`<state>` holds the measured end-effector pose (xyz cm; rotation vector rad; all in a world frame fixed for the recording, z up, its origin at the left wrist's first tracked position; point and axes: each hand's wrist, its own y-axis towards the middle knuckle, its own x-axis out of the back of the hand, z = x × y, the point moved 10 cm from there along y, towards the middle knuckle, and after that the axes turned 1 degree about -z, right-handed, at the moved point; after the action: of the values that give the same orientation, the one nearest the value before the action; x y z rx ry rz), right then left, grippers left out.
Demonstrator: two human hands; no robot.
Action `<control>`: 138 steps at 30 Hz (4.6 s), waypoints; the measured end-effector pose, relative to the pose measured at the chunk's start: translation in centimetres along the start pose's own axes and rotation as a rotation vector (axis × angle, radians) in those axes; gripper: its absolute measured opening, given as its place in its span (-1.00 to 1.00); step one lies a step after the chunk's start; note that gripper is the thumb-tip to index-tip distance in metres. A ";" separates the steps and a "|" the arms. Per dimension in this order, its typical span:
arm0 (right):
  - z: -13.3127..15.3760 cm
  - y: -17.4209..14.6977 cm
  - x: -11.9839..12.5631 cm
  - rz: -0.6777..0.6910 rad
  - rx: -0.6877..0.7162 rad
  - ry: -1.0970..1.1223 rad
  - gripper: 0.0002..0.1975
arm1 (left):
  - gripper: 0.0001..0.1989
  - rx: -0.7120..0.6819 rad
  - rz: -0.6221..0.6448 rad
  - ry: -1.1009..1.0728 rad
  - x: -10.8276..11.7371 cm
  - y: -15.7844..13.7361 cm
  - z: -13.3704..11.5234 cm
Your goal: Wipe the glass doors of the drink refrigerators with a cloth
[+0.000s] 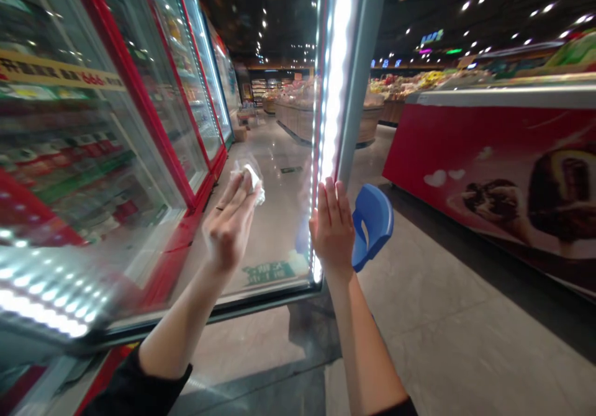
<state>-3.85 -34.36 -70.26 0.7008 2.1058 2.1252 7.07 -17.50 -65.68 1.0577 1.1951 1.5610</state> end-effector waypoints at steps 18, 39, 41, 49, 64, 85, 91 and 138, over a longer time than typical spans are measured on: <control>-2.2 -1.4 0.0 -0.129 -0.112 0.095 -0.29 | -0.43 -0.142 0.086 -0.067 -6.7 2.7 -5.8; -0.4 -3.8 -0.7 -0.052 -0.079 0.099 -0.24 | -0.49 -0.196 0.076 -0.037 -6.8 -0.6 -7.6; -0.2 -4.3 -0.7 -0.049 -0.056 0.091 -0.24 | -0.54 -0.239 0.110 -0.044 -7.0 -1.2 -8.3; 0.4 -5.0 -1.5 0.019 -0.075 0.154 -0.17 | -0.44 -0.182 0.144 -0.095 -6.7 0.9 -5.2; 0.0 -4.7 -2.2 -0.026 -0.156 0.142 -0.21 | -0.44 -0.222 0.122 -0.079 -4.4 -1.0 -4.2; -0.4 -5.1 -1.7 -0.038 -0.120 0.243 -0.21 | -0.61 -0.291 0.192 -0.166 -7.5 -4.1 -8.6; -0.5 -5.3 -1.9 -0.006 -0.125 0.192 -0.18 | -0.48 -0.181 0.181 -0.165 -5.8 -3.5 -5.8; 10.7 -2.9 -5.8 -0.076 0.013 0.320 -0.10 | -0.32 -0.032 0.013 0.062 5.8 -7.1 4.8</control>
<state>4.46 -26.27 -75.06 0.2887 2.2543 2.3131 11.16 -9.75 -71.09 1.0048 1.2033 1.6273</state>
